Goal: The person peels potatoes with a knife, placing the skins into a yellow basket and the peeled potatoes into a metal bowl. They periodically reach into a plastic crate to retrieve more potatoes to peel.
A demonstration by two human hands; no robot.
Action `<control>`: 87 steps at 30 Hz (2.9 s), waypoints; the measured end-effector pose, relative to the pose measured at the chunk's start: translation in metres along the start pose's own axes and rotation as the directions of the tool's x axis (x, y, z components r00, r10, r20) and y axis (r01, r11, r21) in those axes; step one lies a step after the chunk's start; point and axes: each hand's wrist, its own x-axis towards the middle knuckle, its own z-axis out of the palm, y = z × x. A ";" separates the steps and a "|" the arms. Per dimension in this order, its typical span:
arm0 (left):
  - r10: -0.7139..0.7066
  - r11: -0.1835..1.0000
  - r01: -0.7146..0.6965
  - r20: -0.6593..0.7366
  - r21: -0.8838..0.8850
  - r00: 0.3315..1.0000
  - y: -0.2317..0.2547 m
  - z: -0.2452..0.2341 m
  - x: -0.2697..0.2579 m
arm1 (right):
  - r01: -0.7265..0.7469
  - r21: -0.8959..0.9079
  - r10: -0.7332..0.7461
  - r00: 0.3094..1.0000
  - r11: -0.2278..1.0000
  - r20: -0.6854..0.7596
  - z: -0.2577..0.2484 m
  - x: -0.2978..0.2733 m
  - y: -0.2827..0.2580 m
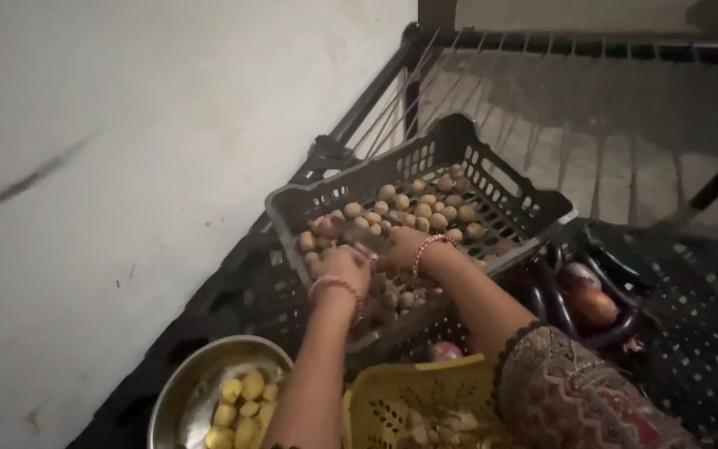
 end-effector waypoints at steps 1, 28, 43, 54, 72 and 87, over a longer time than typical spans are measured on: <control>-0.005 1.000 0.005 0.007 0.001 1.000 -0.001 0.015 0.006 | -0.004 0.003 0.004 1.000 1.000 0.007 0.001 0.007 0.006; -0.058 0.570 -0.043 -0.092 -0.821 0.994 0.039 0.008 -0.245 | 0.198 0.518 -0.073 0.965 0.832 -0.251 0.078 -0.236 0.025; -0.305 0.576 0.029 -0.182 -0.817 0.935 -0.011 0.105 -0.302 | -0.075 0.913 -0.038 0.994 0.401 0.098 0.181 -0.293 0.068; -0.276 0.563 0.107 -0.065 -0.819 0.959 -0.004 0.092 -0.308 | 0.061 0.449 0.031 0.981 0.891 -0.194 0.167 -0.306 0.039; 0.029 -0.173 0.259 0.258 -0.950 0.966 -0.003 0.109 -0.294 | 0.195 0.577 -0.081 0.973 0.793 -0.217 0.139 -0.292 0.057; 0.095 -0.228 0.248 0.232 -0.942 0.968 0.029 0.042 -0.331 | 0.050 0.838 -0.025 0.999 0.543 -0.043 0.139 -0.286 0.065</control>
